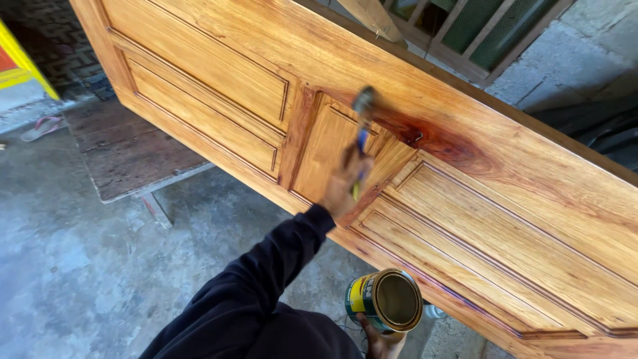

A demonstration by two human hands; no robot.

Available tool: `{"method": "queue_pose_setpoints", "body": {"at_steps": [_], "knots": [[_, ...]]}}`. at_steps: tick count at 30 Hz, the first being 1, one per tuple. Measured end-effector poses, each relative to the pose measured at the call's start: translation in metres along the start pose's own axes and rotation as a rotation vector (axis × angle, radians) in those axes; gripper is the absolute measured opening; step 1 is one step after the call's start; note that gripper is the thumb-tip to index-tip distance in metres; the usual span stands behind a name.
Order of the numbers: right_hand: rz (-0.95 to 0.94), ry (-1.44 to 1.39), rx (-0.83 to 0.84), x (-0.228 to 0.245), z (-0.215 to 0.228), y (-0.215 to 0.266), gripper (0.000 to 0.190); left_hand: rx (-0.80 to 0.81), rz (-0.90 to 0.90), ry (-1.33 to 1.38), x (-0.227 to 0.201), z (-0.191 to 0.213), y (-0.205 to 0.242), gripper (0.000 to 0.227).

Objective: The person is staining a large wooden door using a brush and a can of wood stain.

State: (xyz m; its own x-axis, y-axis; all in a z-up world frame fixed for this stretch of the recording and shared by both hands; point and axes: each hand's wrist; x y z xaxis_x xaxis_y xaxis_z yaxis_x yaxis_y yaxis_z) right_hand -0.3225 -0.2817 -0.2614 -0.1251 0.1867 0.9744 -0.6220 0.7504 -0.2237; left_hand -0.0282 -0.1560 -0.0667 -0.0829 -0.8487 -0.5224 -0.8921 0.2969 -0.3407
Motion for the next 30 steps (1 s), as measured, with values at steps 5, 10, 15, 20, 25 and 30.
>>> {"method": "queue_pose_setpoints", "body": {"at_steps": [5,10,15,20,25,30], "knots": [[0.023,0.067,-0.039,0.011,-0.019,0.011,0.087,0.517,-0.670,-0.941,0.015,-0.022,0.031,0.035],[0.021,0.095,-0.074,0.006,-0.031,0.026,0.085,0.691,-0.323,-1.022,-0.009,-0.016,0.021,0.028],[-0.079,-0.084,-0.220,0.004,-0.044,0.040,0.097,0.444,-0.625,-0.922,-0.088,0.037,-0.016,0.025],[-0.110,-0.089,-0.251,0.003,-0.046,0.055,0.095,0.160,-0.735,-1.018,-0.141,0.069,-0.027,0.021],[-0.136,0.030,-0.277,0.011,-0.054,0.063,0.086,-0.046,-0.869,-1.118,-0.154,0.064,-0.023,0.019],[-0.019,0.055,-0.200,0.008,-0.053,0.065,0.085,-0.047,-0.862,-1.154,-0.098,0.045,-0.011,0.021]]}}
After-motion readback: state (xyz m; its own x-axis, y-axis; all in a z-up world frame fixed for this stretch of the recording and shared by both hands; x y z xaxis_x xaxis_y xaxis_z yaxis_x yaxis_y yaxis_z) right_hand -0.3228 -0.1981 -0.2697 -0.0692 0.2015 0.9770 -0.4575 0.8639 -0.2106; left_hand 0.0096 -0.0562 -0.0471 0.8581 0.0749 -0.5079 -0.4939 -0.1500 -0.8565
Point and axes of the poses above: each hand's wrist, its own y-axis away from the middle knuckle, its own z-axis out of the back of the hand, x = y × z, and after that the axes turned 6 degrees about -x, right-handed
